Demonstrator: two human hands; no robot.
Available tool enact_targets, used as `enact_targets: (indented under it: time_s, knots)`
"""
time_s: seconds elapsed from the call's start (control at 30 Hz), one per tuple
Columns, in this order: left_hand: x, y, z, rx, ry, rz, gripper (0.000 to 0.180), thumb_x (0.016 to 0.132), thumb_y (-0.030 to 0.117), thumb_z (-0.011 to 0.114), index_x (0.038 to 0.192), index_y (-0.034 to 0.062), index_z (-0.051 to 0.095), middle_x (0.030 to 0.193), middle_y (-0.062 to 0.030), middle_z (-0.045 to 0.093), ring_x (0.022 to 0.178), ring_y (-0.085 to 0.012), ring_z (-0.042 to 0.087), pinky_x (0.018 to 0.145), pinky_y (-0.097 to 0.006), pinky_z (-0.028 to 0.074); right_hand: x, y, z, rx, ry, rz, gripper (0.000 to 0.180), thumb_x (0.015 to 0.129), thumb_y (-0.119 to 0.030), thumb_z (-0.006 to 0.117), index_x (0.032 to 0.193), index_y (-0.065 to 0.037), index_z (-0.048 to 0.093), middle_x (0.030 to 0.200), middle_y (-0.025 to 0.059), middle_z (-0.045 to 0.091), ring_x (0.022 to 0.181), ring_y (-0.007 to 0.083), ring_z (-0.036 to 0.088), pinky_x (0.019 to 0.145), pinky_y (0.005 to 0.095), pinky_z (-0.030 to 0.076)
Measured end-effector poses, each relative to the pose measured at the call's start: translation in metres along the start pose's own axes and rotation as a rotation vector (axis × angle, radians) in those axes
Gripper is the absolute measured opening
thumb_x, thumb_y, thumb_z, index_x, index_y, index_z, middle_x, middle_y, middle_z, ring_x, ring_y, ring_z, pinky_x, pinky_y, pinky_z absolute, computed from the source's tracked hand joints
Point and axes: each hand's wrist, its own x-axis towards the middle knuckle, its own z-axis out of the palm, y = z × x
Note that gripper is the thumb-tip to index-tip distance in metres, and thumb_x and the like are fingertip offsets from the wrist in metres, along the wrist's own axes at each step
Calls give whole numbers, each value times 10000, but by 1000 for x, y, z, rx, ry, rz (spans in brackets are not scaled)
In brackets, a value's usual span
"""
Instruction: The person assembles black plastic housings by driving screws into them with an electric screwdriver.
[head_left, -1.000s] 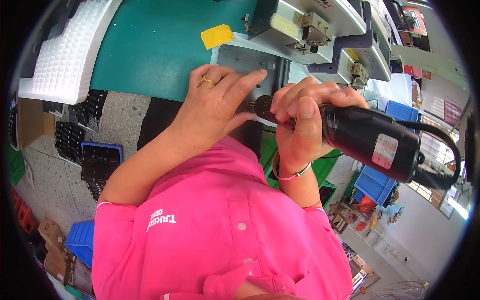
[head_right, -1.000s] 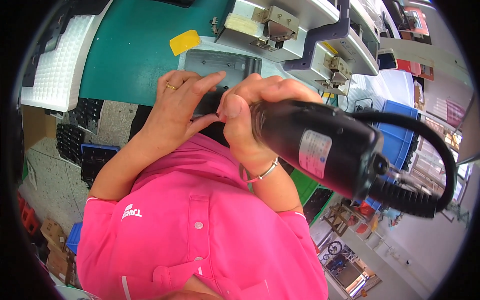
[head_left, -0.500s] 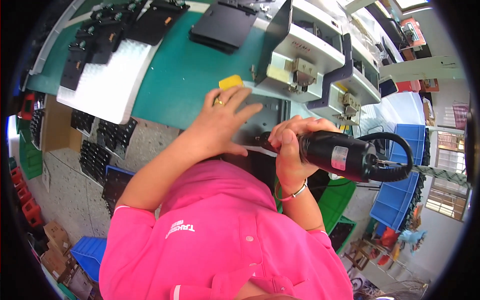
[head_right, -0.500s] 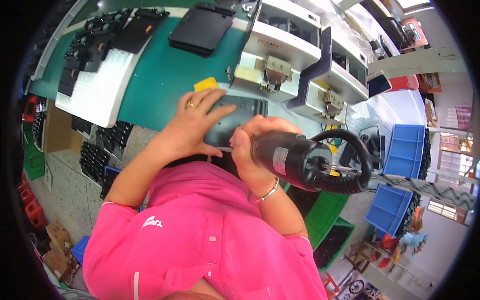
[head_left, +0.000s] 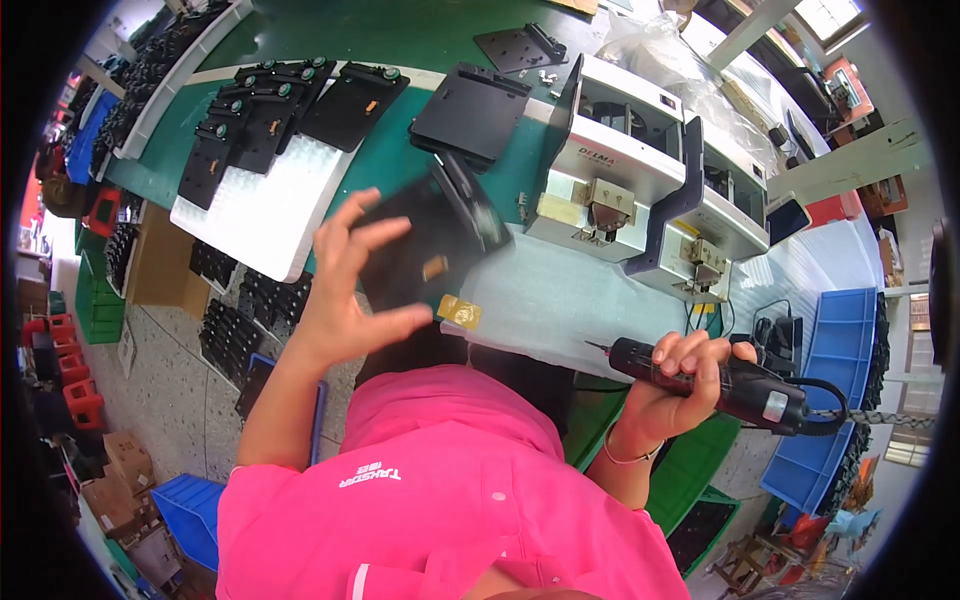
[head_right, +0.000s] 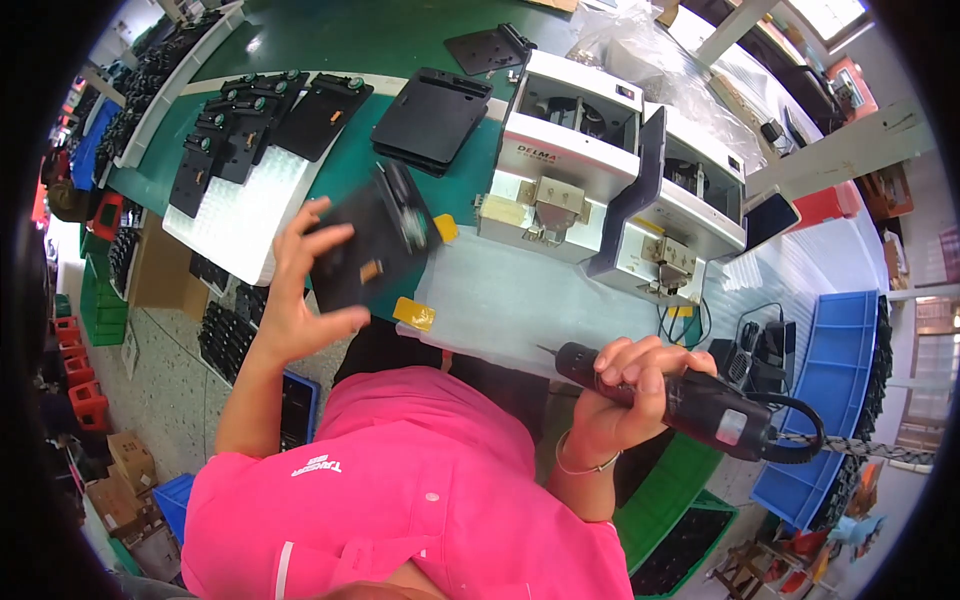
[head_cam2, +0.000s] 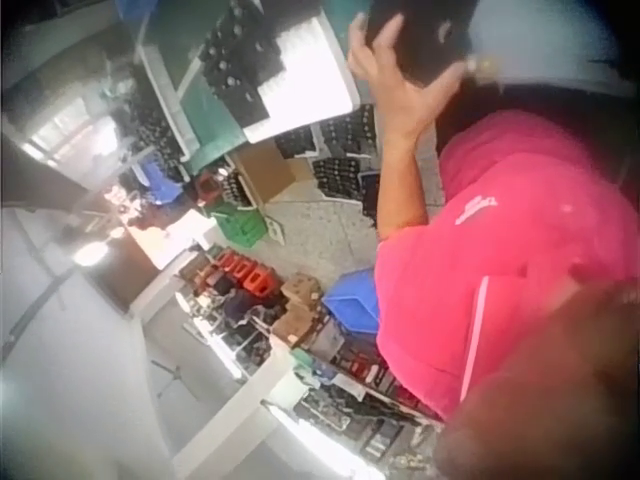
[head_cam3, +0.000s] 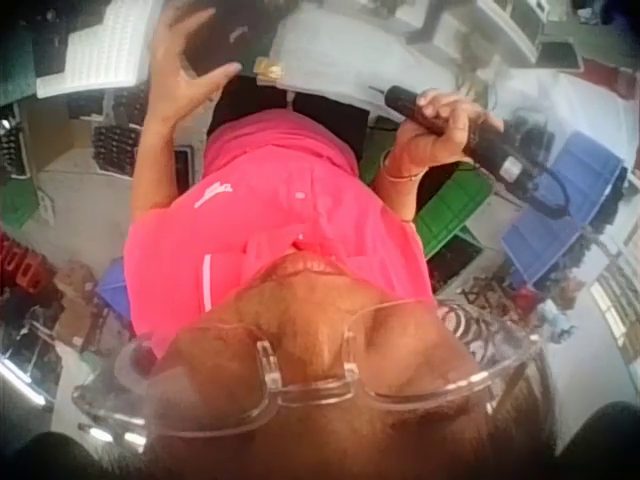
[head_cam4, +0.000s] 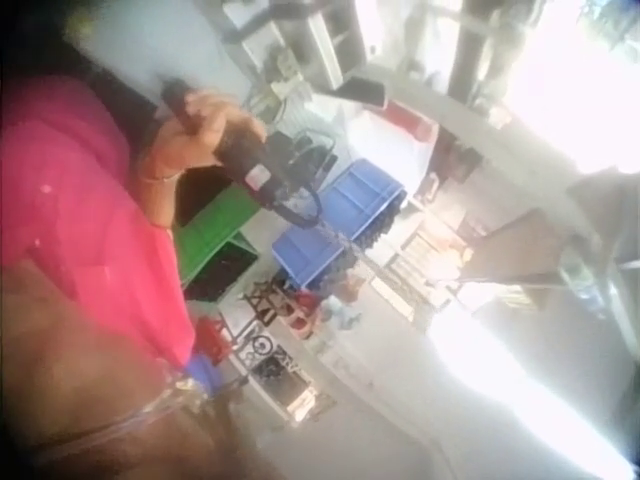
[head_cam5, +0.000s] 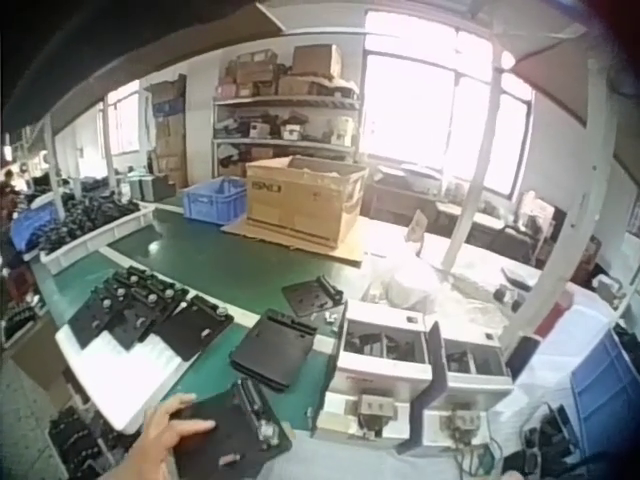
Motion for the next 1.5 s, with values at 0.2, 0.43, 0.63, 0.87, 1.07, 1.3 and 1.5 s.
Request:
enact_targets:
  time_s: [0.2,0.43,0.63,0.87,1.07,1.3,1.5]
  knots:
    - [79,2,47,174,365,-44,754,620,390,825,1267,159,517,1396,-150,308,1257,-371,291,1045,-472,258,-7,12,5,17,-70,15,387,807,8,557,1145,-88,393,644,51,462,514,157,463,487,303,464]
    - [145,-11,103,368,440,-225,837,616,467,812,1303,172,438,1397,-129,238,1270,-385,241,1041,-540,200,-7,16,-3,-25,-138,-59,391,806,8,549,1173,-40,425,642,38,454,502,134,446,468,289,439]
    - [148,-12,115,457,388,-322,886,632,539,784,1347,182,401,1412,-141,244,1298,-395,244,1045,-540,198,-2,17,-17,-61,-85,-55,393,799,13,538,1172,-16,418,641,38,452,509,127,444,485,285,446]
    - [145,-21,118,499,453,-351,921,639,565,768,1367,165,371,1414,-147,247,1314,-379,238,1045,-544,183,-1,20,-23,-30,-96,-22,378,806,-8,540,1163,-39,421,641,37,443,524,132,458,499,282,457]
    - [134,-26,105,472,487,-199,940,650,545,758,1363,96,343,1401,-179,269,1331,-385,206,1042,-549,168,0,21,-25,-37,-65,17,456,754,29,555,1175,-79,416,621,45,464,505,153,465,498,306,476]
    - [149,-86,10,728,344,-364,1088,625,635,754,1445,102,276,1442,-132,359,1350,-345,278,1080,-528,198,1,21,-31,-25,-88,14,429,796,-9,587,1185,-78,421,641,52,470,506,151,465,492,303,467]
    - [175,-103,6,795,32,-522,1182,605,767,666,1495,132,217,1488,-153,329,1379,-346,261,1062,-520,225,-3,13,-25,-97,-55,-13,435,803,-14,593,1195,-71,415,642,43,468,519,146,467,500,306,464]
